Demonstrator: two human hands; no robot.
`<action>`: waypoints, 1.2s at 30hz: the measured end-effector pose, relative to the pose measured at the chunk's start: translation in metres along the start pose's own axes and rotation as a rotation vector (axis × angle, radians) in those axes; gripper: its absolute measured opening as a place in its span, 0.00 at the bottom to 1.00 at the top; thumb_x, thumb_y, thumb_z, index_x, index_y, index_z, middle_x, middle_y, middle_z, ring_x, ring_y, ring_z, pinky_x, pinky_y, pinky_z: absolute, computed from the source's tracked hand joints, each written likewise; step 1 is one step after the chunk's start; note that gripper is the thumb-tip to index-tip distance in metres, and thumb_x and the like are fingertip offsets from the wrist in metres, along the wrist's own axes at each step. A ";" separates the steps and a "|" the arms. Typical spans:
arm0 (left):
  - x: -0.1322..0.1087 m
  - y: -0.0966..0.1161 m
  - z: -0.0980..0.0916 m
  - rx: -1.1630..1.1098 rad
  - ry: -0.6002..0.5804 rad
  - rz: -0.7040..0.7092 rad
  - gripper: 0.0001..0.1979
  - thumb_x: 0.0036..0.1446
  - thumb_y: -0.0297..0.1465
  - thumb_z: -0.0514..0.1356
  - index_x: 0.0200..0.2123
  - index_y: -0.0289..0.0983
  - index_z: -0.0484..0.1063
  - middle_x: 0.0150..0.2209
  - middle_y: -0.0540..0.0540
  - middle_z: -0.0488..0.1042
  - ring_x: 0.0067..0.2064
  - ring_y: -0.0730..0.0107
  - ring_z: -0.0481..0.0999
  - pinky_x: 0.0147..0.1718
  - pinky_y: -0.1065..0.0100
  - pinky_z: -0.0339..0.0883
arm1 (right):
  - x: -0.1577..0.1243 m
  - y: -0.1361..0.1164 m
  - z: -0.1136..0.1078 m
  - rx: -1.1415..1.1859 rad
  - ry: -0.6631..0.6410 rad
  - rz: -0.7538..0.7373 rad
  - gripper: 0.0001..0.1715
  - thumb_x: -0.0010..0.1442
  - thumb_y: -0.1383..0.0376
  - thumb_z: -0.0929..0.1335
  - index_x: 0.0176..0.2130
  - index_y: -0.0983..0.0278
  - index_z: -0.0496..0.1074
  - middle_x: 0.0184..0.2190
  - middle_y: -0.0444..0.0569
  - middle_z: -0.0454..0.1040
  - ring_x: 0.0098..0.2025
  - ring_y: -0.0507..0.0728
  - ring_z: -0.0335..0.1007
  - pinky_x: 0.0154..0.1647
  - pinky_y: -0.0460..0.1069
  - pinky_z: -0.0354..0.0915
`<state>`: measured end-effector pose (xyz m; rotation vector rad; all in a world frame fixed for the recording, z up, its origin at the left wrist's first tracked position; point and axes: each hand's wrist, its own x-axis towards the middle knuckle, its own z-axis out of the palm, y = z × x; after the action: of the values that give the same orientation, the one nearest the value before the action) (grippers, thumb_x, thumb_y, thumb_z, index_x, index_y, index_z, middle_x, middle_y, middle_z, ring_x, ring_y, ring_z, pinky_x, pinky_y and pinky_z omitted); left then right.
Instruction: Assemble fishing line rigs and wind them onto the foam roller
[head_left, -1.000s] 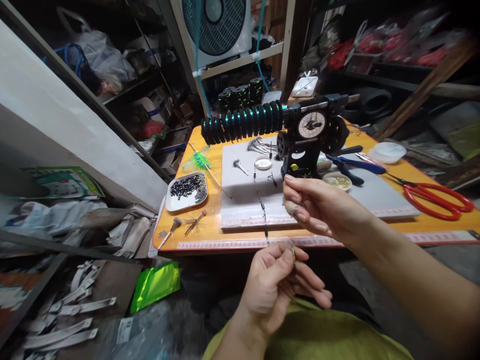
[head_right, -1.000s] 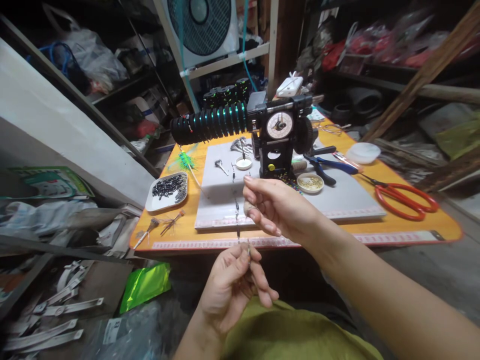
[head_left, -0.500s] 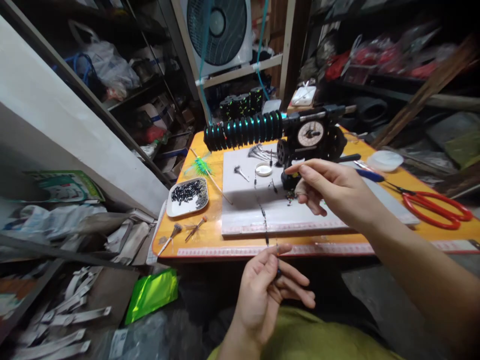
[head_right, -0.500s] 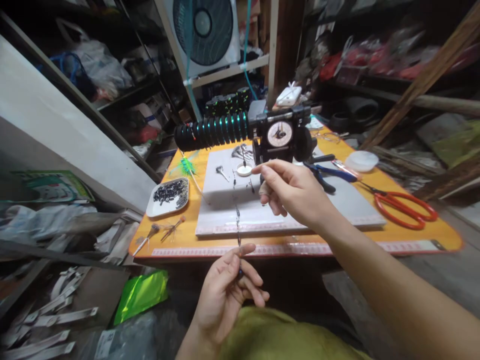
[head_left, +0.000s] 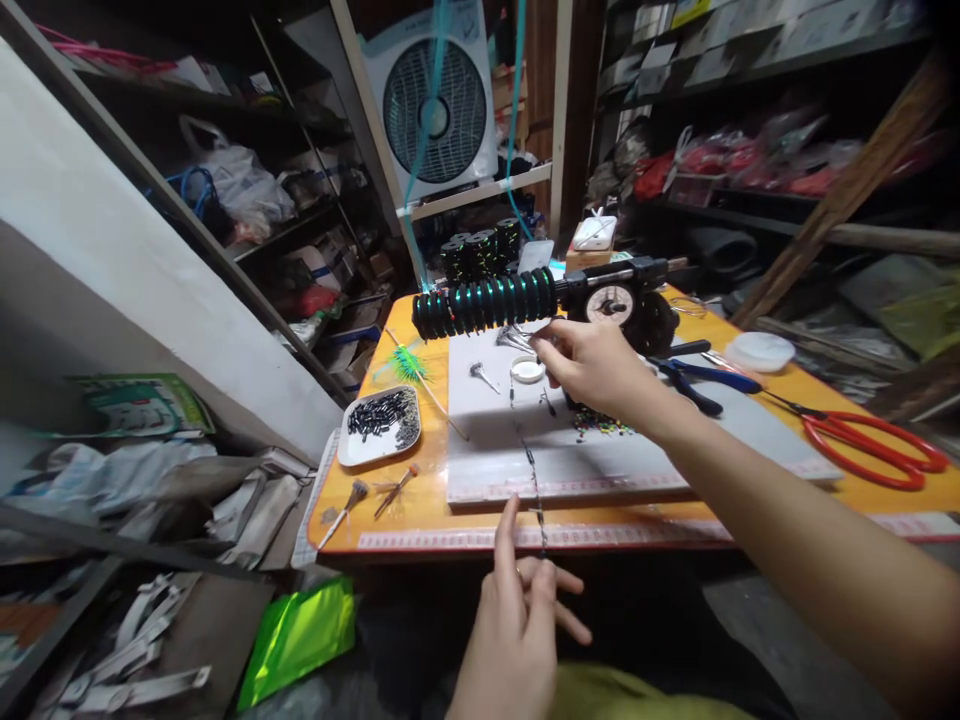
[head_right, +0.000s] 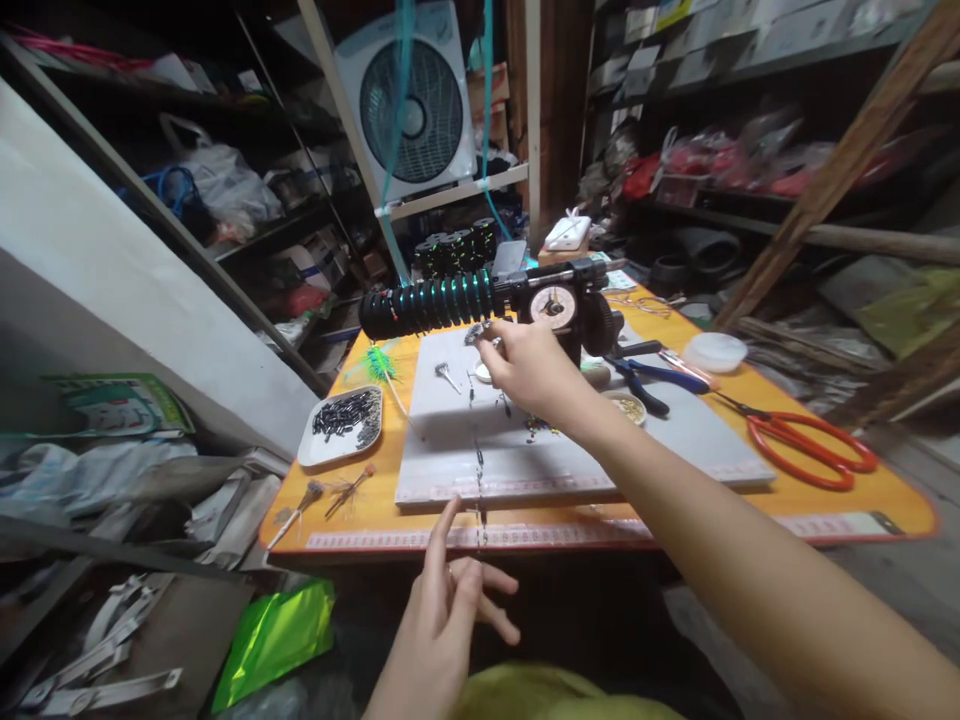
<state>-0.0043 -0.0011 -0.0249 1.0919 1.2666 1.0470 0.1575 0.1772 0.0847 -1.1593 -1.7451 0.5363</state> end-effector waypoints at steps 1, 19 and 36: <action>-0.001 0.004 -0.004 0.081 0.010 0.031 0.31 0.66 0.40 0.55 0.69 0.39 0.52 0.28 0.50 0.78 0.20 0.72 0.73 0.35 0.68 0.65 | -0.001 -0.001 -0.002 0.024 -0.017 0.012 0.10 0.57 0.64 0.70 0.25 0.65 0.73 0.15 0.43 0.67 0.18 0.48 0.58 0.21 0.46 0.54; 0.118 0.109 0.040 -0.177 -0.210 0.552 0.18 0.65 0.40 0.56 0.25 0.37 0.69 0.27 0.48 0.72 0.37 0.66 0.71 0.45 0.67 0.61 | 0.001 -0.013 -0.035 0.719 -0.433 0.382 0.18 0.57 0.56 0.73 0.37 0.70 0.77 0.11 0.38 0.60 0.11 0.43 0.46 0.08 0.38 0.42; 0.076 0.080 0.028 -0.608 -0.516 0.026 0.17 0.59 0.43 0.62 0.33 0.33 0.68 0.24 0.43 0.81 0.26 0.62 0.82 0.32 0.63 0.76 | -0.005 -0.002 -0.023 0.994 -0.465 0.535 0.13 0.64 0.62 0.65 0.31 0.67 0.69 0.16 0.41 0.66 0.10 0.41 0.47 0.08 0.35 0.44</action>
<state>0.0271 0.0875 0.0398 0.8230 0.4721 0.9911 0.1774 0.1688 0.0939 -0.7590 -1.1791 1.8587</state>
